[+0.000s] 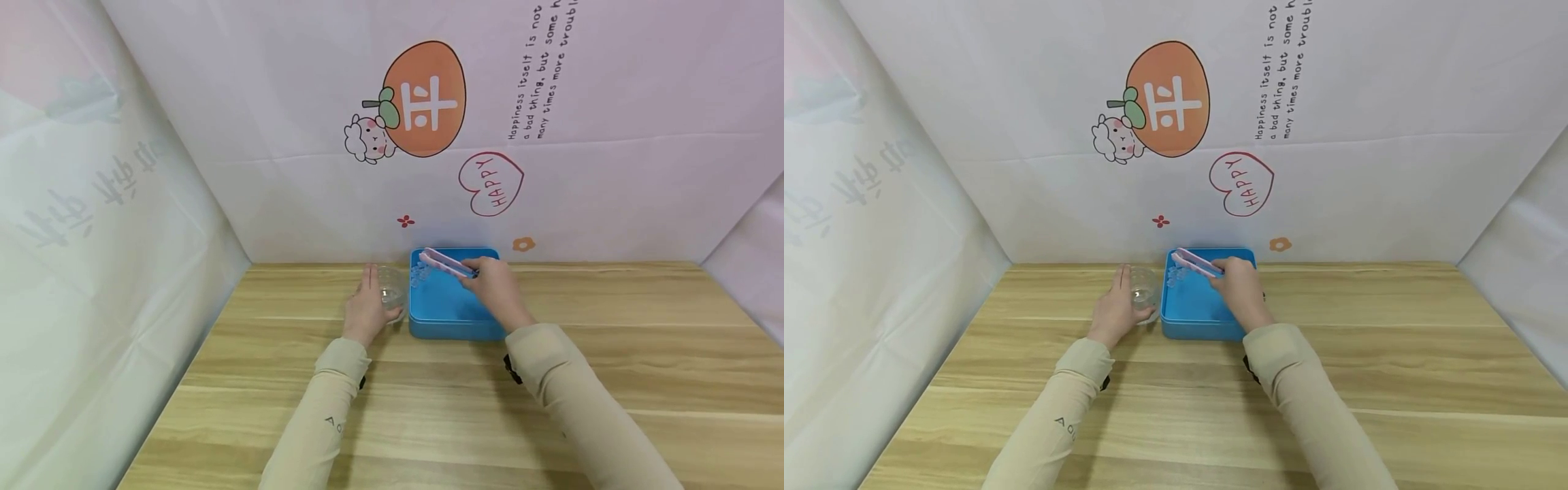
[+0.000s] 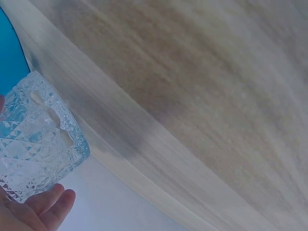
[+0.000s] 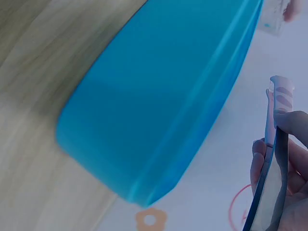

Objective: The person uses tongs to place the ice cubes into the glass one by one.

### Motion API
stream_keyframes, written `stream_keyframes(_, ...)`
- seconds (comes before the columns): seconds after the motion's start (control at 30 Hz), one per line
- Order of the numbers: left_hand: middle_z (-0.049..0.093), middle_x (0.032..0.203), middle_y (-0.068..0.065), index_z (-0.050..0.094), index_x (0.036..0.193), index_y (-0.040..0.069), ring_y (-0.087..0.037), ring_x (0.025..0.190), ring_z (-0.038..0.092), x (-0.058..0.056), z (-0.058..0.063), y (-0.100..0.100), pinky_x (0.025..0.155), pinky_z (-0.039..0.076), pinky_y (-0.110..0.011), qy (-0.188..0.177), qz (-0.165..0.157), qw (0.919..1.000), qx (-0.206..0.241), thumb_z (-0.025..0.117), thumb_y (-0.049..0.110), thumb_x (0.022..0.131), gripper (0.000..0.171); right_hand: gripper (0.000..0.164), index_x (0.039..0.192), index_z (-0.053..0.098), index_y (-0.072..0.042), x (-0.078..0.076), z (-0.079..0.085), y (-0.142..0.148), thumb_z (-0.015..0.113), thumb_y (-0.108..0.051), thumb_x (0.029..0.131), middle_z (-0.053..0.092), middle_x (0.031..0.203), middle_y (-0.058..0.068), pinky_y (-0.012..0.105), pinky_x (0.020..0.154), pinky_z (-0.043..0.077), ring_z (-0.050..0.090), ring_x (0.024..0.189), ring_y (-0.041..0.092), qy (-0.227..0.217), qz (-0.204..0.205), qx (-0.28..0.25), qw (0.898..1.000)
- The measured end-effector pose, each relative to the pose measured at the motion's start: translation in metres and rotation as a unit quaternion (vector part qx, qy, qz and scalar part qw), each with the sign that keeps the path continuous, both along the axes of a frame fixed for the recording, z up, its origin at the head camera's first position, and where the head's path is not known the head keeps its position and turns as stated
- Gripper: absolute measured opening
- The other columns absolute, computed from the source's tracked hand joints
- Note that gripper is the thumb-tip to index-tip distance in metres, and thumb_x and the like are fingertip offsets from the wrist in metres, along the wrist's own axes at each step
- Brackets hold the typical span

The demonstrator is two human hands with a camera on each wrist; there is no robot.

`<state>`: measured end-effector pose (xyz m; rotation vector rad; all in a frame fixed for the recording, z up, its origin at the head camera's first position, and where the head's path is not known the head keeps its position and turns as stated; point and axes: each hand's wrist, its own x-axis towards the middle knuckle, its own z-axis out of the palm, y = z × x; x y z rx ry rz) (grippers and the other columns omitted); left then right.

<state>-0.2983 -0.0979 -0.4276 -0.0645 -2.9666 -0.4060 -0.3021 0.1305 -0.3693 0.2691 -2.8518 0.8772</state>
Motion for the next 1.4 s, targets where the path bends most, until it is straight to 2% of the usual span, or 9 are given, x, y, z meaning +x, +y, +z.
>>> stream_keyframes(0.2, 0.026, 0.157, -0.014, 0.022, 0.150, 0.002, -0.030, 0.115, 0.060, 0.000, 0.000, 0.000, 0.079, 0.057, -0.040, -0.001, 0.002, 1.0000, 0.000, 0.075, 0.049, 0.077, 0.102, 0.034, 0.119, 0.067, -0.001, 0.005, 0.006, -0.015, 0.068, -0.013, 0.087, 0.070, 0.099, 0.021, 0.019, 0.048, 0.038, 0.056, 0.060, 0.017, -0.008, 0.023, -0.005, 1.000)
stream_keyframes(0.53, 0.026, 0.157, -0.015, 0.023, 0.150, 0.001, -0.030, 0.109, 0.062, 0.001, 0.000, 0.000, 0.072, 0.057, -0.037, 0.005, -0.001, 1.0000, 0.005, 0.075, 0.048, 0.077, 0.102, 0.034, 0.118, 0.067, -0.001, 0.011, 0.001, -0.027, 0.070, -0.010, 0.085, 0.070, 0.107, 0.020, 0.019, 0.052, 0.046, 0.061, 0.067, 0.016, -0.022, 0.074, 0.013, 0.997)
stream_keyframes(0.7, 0.026, 0.158, -0.014, 0.023, 0.150, 0.001, -0.030, 0.113, 0.061, 0.001, -0.001, -0.001, 0.072, 0.057, -0.038, 0.005, -0.001, 1.0000, 0.004, 0.075, 0.049, 0.077, 0.102, 0.034, 0.118, 0.067, -0.002, 0.013, 0.001, -0.032, 0.070, -0.011, 0.085, 0.070, 0.109, 0.019, 0.023, 0.057, 0.052, 0.064, 0.072, 0.018, -0.027, 0.088, 0.025, 0.995)
stream_keyframes(1.0, 0.025, 0.158, -0.014, 0.022, 0.151, 0.001, -0.030, 0.121, 0.057, 0.001, -0.001, -0.001, 0.081, 0.056, -0.041, 0.003, -0.001, 1.0000, 0.000, 0.075, 0.050, 0.077, 0.103, 0.035, 0.119, 0.067, -0.003, 0.015, -0.001, -0.036, 0.070, -0.011, 0.086, 0.069, 0.112, 0.019, 0.025, 0.060, 0.054, 0.065, 0.077, 0.019, -0.035, 0.091, 0.034, 0.995)
stream_keyframes(1.4, 0.024, 0.158, -0.013, 0.020, 0.151, 0.002, -0.029, 0.120, 0.058, 0.001, 0.001, 0.000, 0.080, 0.056, -0.039, -0.004, 0.000, 0.9999, -0.010, 0.074, 0.050, 0.078, 0.103, 0.036, 0.120, 0.066, -0.004, 0.014, -0.001, -0.036, 0.071, -0.011, 0.085, 0.069, 0.111, 0.019, 0.023, 0.059, 0.052, 0.064, 0.076, 0.019, -0.043, 0.089, 0.034, 0.995)
